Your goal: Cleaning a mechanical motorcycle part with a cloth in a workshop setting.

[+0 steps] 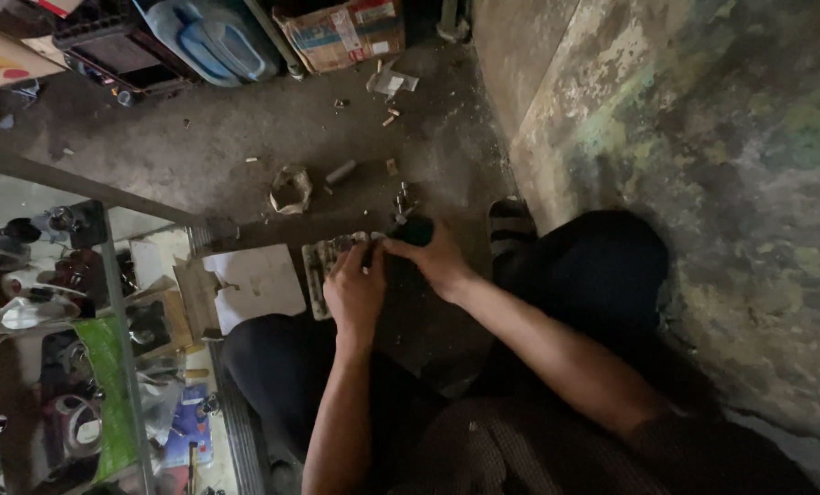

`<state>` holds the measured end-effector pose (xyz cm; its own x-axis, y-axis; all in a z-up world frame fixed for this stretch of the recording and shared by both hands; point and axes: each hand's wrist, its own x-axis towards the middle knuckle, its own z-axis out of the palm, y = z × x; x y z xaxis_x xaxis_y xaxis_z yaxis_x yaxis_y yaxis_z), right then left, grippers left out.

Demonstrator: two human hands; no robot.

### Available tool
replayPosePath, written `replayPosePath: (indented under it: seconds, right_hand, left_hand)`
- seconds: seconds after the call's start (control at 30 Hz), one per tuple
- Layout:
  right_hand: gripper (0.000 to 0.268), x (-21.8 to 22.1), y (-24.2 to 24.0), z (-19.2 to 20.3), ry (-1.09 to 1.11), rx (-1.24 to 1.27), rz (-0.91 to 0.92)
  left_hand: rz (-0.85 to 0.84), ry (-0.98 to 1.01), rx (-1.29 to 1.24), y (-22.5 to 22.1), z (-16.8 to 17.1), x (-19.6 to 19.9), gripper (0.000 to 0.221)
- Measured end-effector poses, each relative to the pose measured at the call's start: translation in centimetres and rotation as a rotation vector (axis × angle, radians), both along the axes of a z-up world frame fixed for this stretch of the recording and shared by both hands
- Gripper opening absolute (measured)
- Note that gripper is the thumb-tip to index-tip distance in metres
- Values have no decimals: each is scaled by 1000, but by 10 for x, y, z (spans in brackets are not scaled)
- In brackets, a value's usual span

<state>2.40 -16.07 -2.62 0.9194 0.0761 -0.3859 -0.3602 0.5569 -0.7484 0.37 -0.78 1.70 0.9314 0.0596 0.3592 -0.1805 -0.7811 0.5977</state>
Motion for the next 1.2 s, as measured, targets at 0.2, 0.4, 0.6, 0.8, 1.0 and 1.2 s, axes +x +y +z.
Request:
replayPosePath:
  seconds: [0.2,0.4,0.6,0.8,1.0,1.2]
  right_hand:
    - [55,3,-2,7,-117,-301,4]
    - [59,6,-3,10,-235,-336,-16]
    - [62,2,-2,-1,-107,-501,-112]
    - [60,-7,-9,0,-372,-755,-233]
    - [47,2,-12,0,-902,-1150,5]
    - [56,5,-20,5,-974,-1295,-106]
  left_hand:
    - [-28,136,-29,4,9,-2,25]
    - [-161,288,-266,16,-4,2,31]
    - [-7,363,-252,14,9,4,34]
    - [75,415,-200,18,-9,5,38]
    - [-1,272,-145,12,-1,1,24]
    - [25,226,-160,11,-7,6,23]
